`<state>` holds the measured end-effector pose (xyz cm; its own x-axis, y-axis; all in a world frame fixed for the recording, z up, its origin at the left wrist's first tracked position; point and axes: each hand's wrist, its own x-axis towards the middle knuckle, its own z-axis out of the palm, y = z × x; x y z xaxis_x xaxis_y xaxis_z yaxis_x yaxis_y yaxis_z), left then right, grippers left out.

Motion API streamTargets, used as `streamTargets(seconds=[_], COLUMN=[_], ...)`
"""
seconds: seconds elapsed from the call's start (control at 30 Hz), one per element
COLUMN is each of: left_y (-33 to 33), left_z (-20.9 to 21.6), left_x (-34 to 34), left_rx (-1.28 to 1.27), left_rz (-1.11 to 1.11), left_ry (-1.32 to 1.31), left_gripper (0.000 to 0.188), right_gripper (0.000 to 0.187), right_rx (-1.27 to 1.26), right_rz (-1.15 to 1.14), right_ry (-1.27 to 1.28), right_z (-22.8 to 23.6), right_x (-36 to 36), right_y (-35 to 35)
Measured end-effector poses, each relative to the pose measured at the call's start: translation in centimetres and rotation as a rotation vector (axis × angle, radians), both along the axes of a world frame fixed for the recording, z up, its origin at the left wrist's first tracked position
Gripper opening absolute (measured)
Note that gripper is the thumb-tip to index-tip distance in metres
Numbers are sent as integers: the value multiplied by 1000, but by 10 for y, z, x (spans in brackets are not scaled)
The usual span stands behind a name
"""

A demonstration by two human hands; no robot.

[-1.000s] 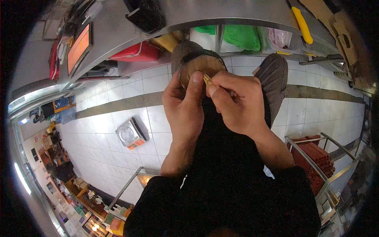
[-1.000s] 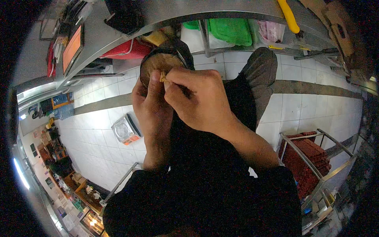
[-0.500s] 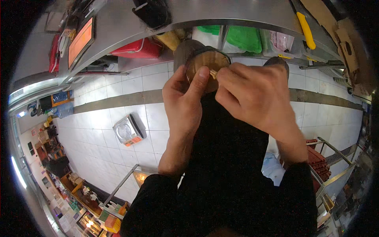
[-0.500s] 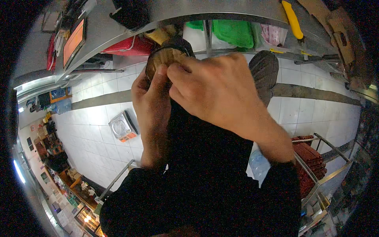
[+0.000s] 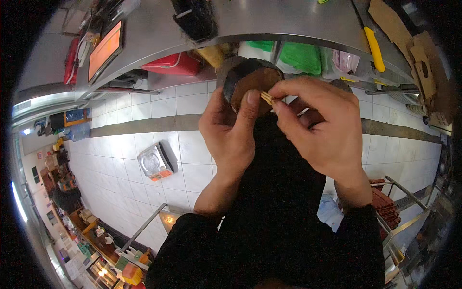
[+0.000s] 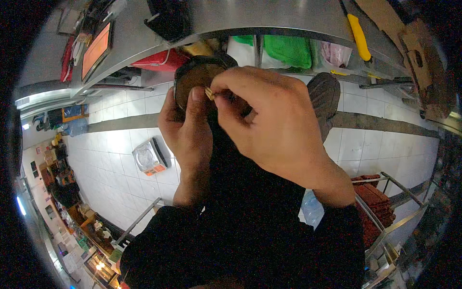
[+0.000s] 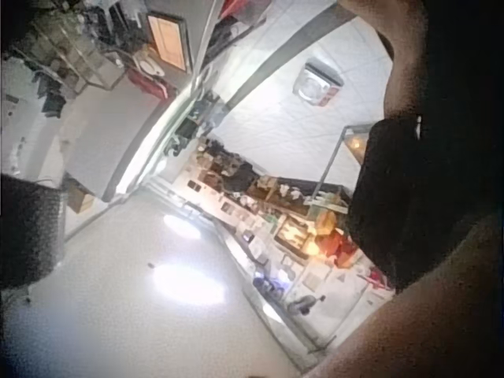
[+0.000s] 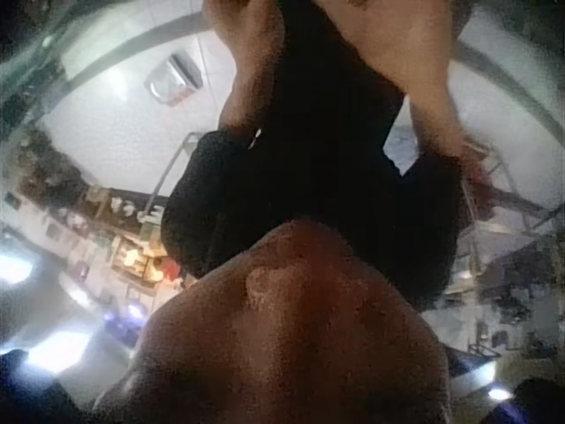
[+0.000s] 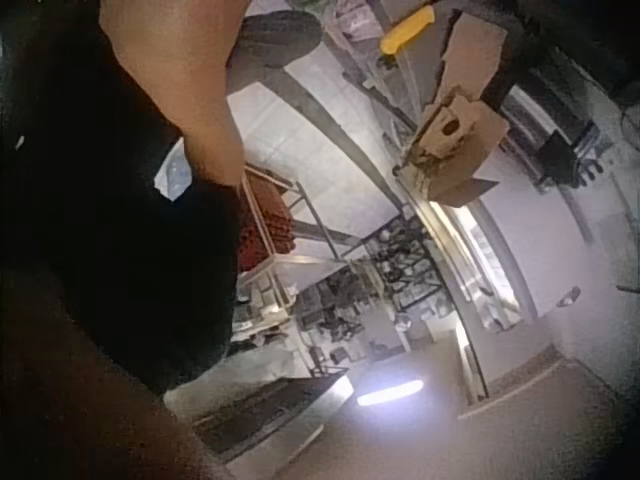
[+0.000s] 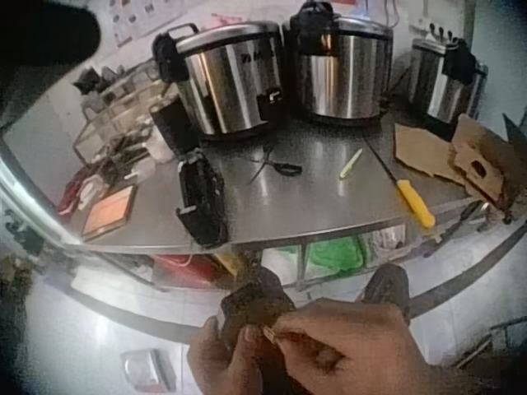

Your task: Assembling a custom cardboard component using scissors and tape in a kitchen setting.

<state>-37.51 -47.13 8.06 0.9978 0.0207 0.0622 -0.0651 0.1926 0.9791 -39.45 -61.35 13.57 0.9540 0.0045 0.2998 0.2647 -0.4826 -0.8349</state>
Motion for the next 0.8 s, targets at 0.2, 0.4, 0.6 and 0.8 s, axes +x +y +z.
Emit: streamTargets(seconds=[0.2,0.4,0.6,0.8], left_y=[0,3,2,9], left_z=[-3,-1,3,-1], left_x=[0,4,2,3], left_rx=[-63,11,-150,-241], left_rz=[-25,-81,-177,-165], left_ry=[43,44,100,66], left_gripper=[27,30,32,29], right_gripper=[6,6,21,22], right_rx=[564,279,-85,-281], right_rz=[-12,20,21,-147], right_ry=[361,86,-257,-285], right_z=[-9,-20,-21,-4], right_x=[-1,7,9,2], right_y=[3,0,2,11])
